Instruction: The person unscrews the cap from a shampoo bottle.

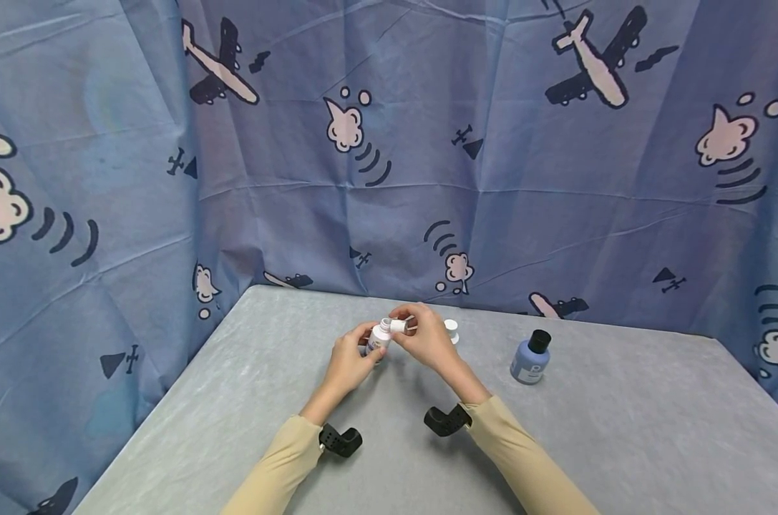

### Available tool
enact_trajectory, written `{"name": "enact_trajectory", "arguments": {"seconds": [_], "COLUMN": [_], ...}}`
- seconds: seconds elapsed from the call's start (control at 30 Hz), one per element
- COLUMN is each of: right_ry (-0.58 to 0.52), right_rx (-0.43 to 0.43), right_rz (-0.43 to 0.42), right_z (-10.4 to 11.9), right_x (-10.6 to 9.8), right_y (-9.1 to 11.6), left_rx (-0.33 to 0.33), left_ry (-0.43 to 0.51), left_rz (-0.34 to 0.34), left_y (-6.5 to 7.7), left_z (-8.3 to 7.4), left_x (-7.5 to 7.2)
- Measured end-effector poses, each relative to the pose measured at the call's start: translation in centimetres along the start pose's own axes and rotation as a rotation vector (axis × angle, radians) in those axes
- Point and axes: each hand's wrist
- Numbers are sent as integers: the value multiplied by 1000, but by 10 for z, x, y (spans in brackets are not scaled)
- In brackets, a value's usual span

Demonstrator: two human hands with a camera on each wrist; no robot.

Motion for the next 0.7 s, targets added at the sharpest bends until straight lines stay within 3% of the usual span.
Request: {"name": "enact_trajectory", "arguments": {"seconds": [0.37,0.7], "right_ry": [20,23], "right_rx": [-2,12], "right_rz": [-47,-65], "right_z": [-5,-10], "right_x": [2,8], "right_y": [1,2], "left_rx": [-63,-57], "left_ry": [44,90], "left_rz": [-47,-110], "left_y": [-6,-10], "left_z": [1,4], "left_x": [6,13]}}
Point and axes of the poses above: each hand's wrist, its own y-axis away from the middle knuckle, its own x-axis out of the palm, z = x × y, and after that the axes turned 2 degrees about -x, right-handed
